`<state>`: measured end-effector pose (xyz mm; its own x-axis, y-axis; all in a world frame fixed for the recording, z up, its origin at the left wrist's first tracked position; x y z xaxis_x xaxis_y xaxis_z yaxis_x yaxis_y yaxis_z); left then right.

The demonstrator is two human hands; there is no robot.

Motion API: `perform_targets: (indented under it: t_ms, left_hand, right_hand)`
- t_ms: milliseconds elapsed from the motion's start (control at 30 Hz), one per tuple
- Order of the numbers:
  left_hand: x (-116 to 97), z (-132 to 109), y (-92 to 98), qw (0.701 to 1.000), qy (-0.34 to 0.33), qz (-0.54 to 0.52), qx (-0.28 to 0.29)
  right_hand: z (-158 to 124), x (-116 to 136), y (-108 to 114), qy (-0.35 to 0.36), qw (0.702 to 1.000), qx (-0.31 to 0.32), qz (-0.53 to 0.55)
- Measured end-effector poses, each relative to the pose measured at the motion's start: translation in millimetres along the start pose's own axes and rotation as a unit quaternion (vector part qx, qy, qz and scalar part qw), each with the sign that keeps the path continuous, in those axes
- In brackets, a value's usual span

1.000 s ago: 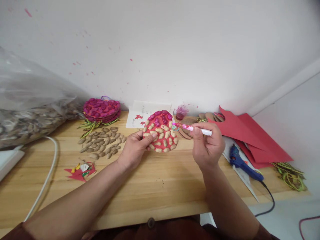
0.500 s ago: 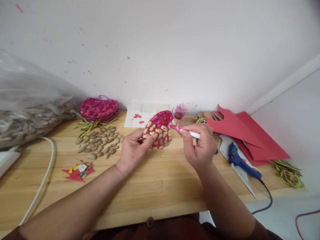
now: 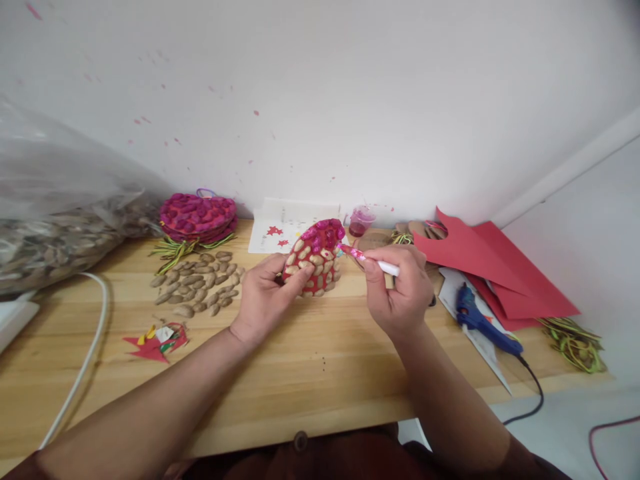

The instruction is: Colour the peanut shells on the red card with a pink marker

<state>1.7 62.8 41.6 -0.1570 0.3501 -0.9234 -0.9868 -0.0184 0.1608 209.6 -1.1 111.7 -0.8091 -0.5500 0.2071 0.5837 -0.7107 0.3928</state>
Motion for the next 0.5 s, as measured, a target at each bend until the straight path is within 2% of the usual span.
perform_targets:
  t_ms: [133, 300, 500]
  left_hand:
    - [0.0, 0.9, 1.6, 1.000, 0.002, 0.007, -0.006]
    - [-5.7, 1.6, -1.1, 1.000, -0.025, 0.013, 0.008]
    - [-6.5, 1.8, 0.9, 0.999, -0.028, 0.019, -0.001]
  right_hand:
    - [0.5, 2.8, -3.0, 0.006, 1.000, 0.023, 0.000]
    - [0.8, 0.4, 0.1, 0.001, 1.000, -0.001, 0.009]
    - [-0.6, 1.7, -4.7, 0.009, 1.000, 0.026, 0.002]
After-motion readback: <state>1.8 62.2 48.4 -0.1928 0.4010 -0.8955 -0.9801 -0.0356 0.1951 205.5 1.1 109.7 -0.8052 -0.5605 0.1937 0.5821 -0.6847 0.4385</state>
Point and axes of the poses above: each hand's wrist, its own z-axis towards the middle knuckle, its own y-axis out of the back of the hand, x = y × z, the point moved 7 cm from there along z, towards the middle knuckle, and after that the axes turned 1 degree about -z, right-handed, at the moved point
